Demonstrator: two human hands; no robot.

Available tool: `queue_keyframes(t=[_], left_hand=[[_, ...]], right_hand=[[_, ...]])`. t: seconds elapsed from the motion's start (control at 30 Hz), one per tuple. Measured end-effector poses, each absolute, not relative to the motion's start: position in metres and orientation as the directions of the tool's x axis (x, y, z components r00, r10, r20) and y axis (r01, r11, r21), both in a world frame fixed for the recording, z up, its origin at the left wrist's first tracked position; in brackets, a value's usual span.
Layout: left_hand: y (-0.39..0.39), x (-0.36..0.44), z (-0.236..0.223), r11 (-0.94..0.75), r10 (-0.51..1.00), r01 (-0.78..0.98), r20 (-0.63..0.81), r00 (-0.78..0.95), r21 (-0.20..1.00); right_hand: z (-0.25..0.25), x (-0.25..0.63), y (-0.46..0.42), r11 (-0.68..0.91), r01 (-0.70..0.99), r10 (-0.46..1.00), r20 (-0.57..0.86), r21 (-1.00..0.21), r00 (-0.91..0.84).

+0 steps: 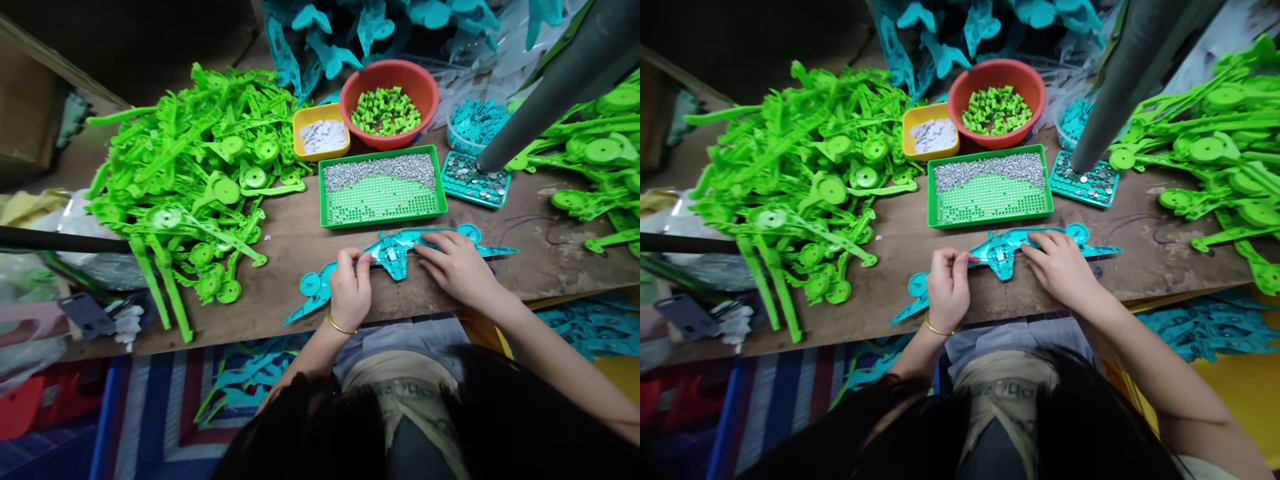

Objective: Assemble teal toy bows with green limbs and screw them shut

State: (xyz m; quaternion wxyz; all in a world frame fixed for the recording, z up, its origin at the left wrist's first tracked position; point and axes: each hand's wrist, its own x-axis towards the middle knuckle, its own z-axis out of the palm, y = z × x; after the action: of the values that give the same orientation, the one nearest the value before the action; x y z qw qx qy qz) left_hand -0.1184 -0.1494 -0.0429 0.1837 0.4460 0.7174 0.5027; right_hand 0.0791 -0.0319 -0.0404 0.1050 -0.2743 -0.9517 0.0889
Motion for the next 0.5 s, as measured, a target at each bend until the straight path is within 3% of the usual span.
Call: queue_keyframes(t=[0.17, 0.33, 0.4, 0.5], left_hand=[[-0.133, -0.107, -0.041, 0.035, 0.911, 0.061, -0.007, -0.413, 0.998], [-0.129, -0.118, -0.037, 0.007, 0.879, -0.416, -0.204, -0.43, 0.91], [-0.134, -0.131, -0.029, -0.039, 0.835, -0.38, -0.179, -0.52, 0.924], [-0.151, -0.159, -0.017, -0.008, 0.739, 0.018, 0.018, -0.673, 1.0]], right_hand=[[-0.045, 0.074, -0.031, 0.821, 0.513, 0.557, 0.16, -0.249, -0.815], [-0.044, 0.074, -0.031, 0.802, 0.533, 0.58, 0.141, -0.269, -0.802], [-0.043, 0.074, -0.033, 0.795, 0.547, 0.59, 0.127, -0.26, -0.797], [-0.035, 0.075, -0.035, 0.82, 0.539, 0.559, 0.071, -0.19, -0.826]])
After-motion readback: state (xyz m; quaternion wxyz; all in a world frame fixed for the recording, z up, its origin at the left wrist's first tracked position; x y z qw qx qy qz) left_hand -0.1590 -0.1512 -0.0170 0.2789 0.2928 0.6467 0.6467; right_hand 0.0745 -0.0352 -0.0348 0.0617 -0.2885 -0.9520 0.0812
